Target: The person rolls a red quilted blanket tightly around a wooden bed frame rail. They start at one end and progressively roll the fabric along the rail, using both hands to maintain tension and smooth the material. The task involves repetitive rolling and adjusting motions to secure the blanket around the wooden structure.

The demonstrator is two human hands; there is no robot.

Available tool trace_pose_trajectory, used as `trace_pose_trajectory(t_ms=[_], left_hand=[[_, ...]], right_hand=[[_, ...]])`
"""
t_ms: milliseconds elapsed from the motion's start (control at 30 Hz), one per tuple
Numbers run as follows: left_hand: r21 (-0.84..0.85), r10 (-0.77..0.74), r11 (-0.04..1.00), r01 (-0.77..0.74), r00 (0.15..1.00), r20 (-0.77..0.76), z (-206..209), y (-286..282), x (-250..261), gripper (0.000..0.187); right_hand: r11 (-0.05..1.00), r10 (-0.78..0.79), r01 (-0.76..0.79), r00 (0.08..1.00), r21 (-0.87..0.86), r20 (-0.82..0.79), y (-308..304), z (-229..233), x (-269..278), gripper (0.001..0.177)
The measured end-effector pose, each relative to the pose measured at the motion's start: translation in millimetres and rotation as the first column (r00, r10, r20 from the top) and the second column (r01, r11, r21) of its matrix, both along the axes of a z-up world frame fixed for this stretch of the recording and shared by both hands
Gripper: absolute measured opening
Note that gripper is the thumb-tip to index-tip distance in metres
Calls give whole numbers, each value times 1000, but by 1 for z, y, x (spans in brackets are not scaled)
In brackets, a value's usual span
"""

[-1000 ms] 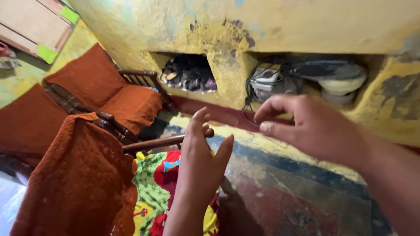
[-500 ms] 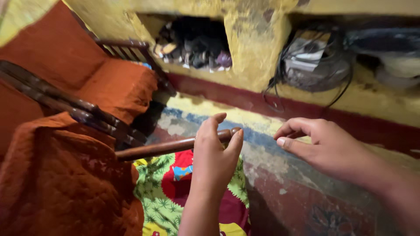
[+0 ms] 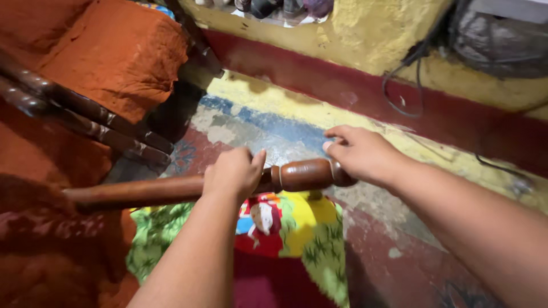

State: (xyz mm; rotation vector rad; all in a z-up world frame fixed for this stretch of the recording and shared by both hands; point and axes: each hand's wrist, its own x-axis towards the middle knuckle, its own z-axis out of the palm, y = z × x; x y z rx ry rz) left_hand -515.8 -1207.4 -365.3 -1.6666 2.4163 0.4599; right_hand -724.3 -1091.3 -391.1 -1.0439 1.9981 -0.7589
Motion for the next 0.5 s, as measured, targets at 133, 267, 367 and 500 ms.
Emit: trace_pose_trajectory(t_ms=[133, 267, 367, 500], left_hand=[[-127, -11, 992, 30, 989, 147, -32, -7, 2, 48], [-261, -93, 959, 109, 993, 73, -42, -7, 13, 49], [-385, -180, 909, 158, 983, -21, -45, -6, 19, 44], [-594, -346, 787, 168, 917, -200, -58, -3, 20, 33]], right_hand=[[954, 199, -116, 935, 277, -293, -37, -20, 20, 46], [865, 273, -38, 872, 499, -406, -40, -6, 37, 54], [854, 319, -83, 863, 513, -392, -45, 4, 35, 55], [836, 349, -120, 869, 535, -351, -46, -2, 31, 55]])
